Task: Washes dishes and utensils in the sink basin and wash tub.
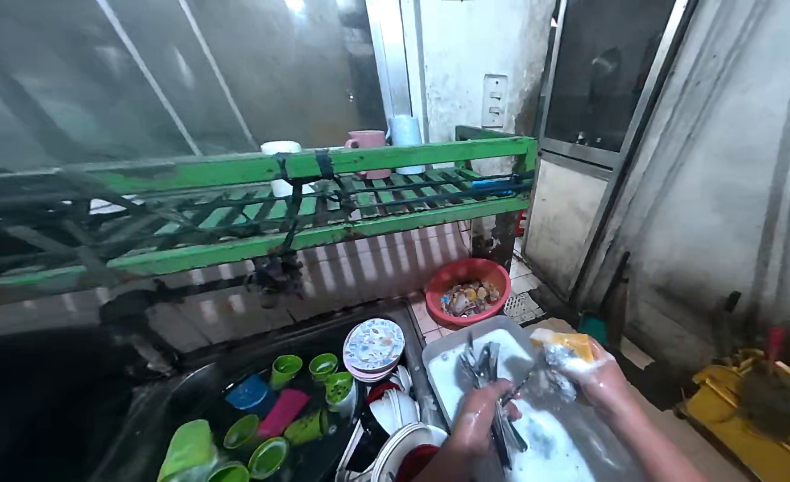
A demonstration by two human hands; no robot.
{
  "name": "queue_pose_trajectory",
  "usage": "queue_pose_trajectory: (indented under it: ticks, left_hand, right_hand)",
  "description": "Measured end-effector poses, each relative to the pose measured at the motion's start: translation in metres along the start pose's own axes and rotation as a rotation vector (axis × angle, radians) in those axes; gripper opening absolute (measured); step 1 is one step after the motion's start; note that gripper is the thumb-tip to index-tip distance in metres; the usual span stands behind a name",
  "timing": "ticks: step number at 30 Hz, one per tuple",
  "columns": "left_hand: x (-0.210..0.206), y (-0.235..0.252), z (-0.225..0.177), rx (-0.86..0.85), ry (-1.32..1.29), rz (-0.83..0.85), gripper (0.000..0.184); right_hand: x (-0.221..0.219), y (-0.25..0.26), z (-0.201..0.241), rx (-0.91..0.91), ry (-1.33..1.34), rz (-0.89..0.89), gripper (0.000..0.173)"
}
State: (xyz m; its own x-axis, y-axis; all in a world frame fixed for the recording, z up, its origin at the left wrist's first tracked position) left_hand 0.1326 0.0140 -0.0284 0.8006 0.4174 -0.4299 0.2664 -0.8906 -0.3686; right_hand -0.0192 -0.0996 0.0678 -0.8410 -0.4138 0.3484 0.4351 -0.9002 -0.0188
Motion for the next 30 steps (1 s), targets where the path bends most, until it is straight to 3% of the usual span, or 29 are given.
queue_pose_trajectory:
  ticks: [2, 6, 13, 15, 19, 24, 30]
  left_hand:
    - [0.005, -0.001, -0.006, -0.003, 0.008, -0.014, 0.019]
    - [-0.001, -0.007, -0.003, 0.094, 0.358, -0.051, 0.019]
    - [-0.001, 0.001, 0.003, 0.126, 0.172, -0.081, 0.018]
    - [0.004, 0.002, 0.003, 0.105, 0.126, -0.127, 0.017]
    - [0.002, 0.003, 0.005, 0.117, 0.149, -0.172, 0.018]
    - [-0.003, -0.001, 0.004, 0.147, 0.279, -0.223, 0.027]
    - [0.000, 0.003, 0.003, 0.149, 0.359, -0.287, 0.026]
  right_hand:
    - [-0.014, -0.008, -0.006, -0.021, -0.008, 0.069, 0.056]
    - [-0.043, -0.013, -0.024, 0.052, -0.164, 0.259, 0.057]
    - [-0.027, 0.014, -0.022, -0.040, 0.180, 0.086, 0.060]
    - [-0.022, 0.011, -0.017, -0.048, 0.228, 0.139, 0.064]
    - [-0.047, 0.010, -0.028, -0.006, -0.042, 0.347, 0.076]
    - [-0.052, 0.026, -0.044, -0.091, -0.109, 0.141, 0.058]
    - [-0.065, 0.022, -0.042, -0.089, -0.322, 0.274, 0.068]
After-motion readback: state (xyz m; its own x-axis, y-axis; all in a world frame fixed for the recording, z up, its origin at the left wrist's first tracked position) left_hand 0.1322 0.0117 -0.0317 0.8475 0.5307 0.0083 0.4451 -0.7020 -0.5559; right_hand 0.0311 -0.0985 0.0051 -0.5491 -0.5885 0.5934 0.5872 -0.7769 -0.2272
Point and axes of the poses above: each hand's wrist, its own y-axis towards the middle knuckle, its own x-axis out of the back of the hand, z = x × y, the point moved 6 cm from there along y, towards the middle knuckle, and after that the axes turned 4 degrees about z, right-handed, at the moved point
